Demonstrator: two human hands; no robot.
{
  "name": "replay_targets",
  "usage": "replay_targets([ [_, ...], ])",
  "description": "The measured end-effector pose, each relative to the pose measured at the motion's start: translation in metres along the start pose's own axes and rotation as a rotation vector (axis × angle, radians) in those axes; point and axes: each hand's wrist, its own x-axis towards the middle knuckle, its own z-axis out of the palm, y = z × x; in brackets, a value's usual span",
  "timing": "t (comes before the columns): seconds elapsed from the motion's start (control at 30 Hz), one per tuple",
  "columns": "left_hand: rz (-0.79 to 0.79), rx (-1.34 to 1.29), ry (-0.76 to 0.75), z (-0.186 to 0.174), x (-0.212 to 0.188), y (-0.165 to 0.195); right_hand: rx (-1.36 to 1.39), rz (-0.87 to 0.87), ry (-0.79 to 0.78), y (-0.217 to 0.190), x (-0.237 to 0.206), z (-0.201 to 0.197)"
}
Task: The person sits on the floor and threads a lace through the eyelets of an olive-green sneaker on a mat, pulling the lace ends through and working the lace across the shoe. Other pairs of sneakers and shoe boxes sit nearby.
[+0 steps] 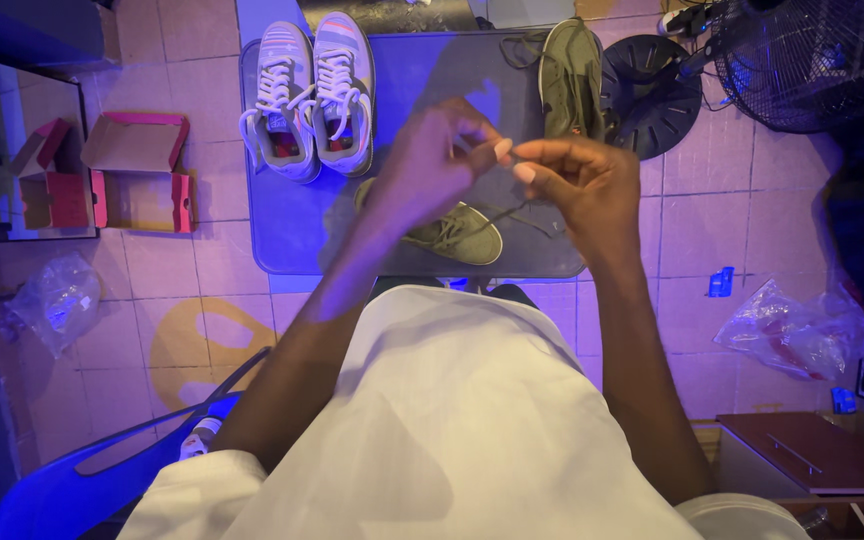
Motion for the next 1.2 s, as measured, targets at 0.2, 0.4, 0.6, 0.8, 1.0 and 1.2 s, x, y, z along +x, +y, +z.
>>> replay_targets([
  [0.2,-0.013,0.102,0.057,0.013,-0.002,-0.057,0.123,0.152,0.096,0.055,0.000,-0.002],
  [0.4,0.118,0.597,-0.142,0.038,-0.016,-0.158,0.118,0.490,0.046,0.154,-0.006,0.034],
  [0.6,0.183,0.792,-0.250,0.066,-0.033,-0.220,-0.070,0.613,0.021,0.217,-0.009,0.043],
  [0.8,0.222,0.768,-0.180,0.070,-0.031,-0.224,-0.300,0.601,0.108,0.230,-0.007,0.054],
  [1.0,0.102,0.761,-0.167,0.072,-0.028,-0.203,-0.339,0.642,0.200,0.223,0.001,0.058],
  [1.2,0.075,0.733,-0.102,0.071,-0.038,-0.187,-0.537,0.535,0.250,0.214,-0.001,0.061],
])
